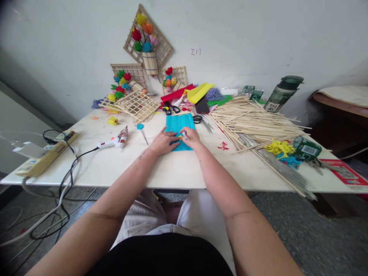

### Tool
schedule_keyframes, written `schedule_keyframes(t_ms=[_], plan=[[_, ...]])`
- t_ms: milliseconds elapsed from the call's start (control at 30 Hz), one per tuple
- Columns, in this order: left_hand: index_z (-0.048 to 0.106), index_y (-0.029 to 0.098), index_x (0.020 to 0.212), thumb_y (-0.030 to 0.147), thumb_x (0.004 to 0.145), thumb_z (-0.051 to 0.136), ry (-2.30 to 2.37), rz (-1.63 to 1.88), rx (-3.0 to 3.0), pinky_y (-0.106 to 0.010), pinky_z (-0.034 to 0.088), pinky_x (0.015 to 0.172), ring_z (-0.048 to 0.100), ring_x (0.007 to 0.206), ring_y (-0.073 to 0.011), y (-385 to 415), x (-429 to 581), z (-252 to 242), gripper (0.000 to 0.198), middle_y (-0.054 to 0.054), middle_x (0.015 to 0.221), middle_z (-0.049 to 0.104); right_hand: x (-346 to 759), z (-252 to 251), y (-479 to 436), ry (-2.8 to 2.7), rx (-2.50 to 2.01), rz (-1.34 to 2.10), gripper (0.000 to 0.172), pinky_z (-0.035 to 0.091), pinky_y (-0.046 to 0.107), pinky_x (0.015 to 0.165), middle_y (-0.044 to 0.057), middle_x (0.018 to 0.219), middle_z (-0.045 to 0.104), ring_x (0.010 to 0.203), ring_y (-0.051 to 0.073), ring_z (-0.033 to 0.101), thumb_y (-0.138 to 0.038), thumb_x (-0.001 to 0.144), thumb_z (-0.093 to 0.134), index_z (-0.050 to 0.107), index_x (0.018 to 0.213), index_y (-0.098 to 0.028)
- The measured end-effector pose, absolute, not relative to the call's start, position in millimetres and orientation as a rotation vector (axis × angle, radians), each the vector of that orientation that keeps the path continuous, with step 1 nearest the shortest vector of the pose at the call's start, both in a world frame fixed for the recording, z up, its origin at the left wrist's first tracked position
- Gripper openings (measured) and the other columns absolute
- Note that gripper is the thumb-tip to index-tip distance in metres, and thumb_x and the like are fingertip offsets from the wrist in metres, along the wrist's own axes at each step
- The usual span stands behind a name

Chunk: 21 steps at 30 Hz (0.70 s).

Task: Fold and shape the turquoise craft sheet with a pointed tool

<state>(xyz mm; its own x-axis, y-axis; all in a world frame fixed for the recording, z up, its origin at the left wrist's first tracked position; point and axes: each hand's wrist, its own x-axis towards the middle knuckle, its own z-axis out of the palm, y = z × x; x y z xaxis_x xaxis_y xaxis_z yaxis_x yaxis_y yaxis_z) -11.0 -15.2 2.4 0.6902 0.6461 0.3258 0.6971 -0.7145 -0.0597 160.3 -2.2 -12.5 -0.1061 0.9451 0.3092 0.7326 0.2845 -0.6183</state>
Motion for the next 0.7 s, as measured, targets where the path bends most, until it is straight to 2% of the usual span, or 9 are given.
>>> schedule_keyframes(t_ms=[300,433,567,700], plan=[[0.062,0.024,0.114,0.04,0.087,0.044,-1.079,-0.42,-2.739,-0.05,0.018,0.11,0.057,0.108,-0.0231,-16.8,-9.9,2.7,0.036,-0.007,0.112,0.064,161.1,-9.4,-4.3,-1.926,-1.471,0.396,0.023,0.044,0.028,0.072,0.003,0.085,0.067,0.076,0.017,0.059,-0.015,0.066,0.055,0.064,0.087,-0.018],[0.064,0.024,0.111,0.038,0.087,0.044,-1.074,-0.402,-2.754,-0.05,0.017,0.111,0.056,0.108,-0.0237,-15.5,-10.2,2.5,0.035,-0.007,0.111,0.064,160.5,-10.8,-2.3,-1.819,-1.486,0.471,0.022,0.045,0.028,0.072,0.001,0.083,0.067,0.074,0.016,0.058,-0.014,0.064,0.056,0.065,0.084,-0.019],[0.063,0.025,0.113,0.039,0.089,0.042,-1.075,-0.381,-2.766,-0.051,0.016,0.111,0.054,0.112,-0.0244,-12.6,-11.7,1.3,0.036,-0.005,0.114,0.062,160.7,-11.4,-0.5,-1.558,-1.545,0.626,0.025,0.046,0.025,0.065,-0.001,0.075,0.066,0.065,0.013,0.057,-0.014,0.063,0.054,0.065,0.085,-0.02],[0.06,0.026,0.117,0.041,0.089,0.041,-1.112,-0.336,-2.77,-0.052,0.017,0.11,0.051,0.116,-0.0253,-12.5,-11.9,1.7,0.037,-0.006,0.121,0.059,160.8,-9.7,-2.5,-1.436,-1.473,0.727,0.025,0.045,0.024,0.052,-0.001,0.06,0.062,0.048,0.012,0.052,-0.03,0.075,0.05,0.064,0.091,-0.017]])
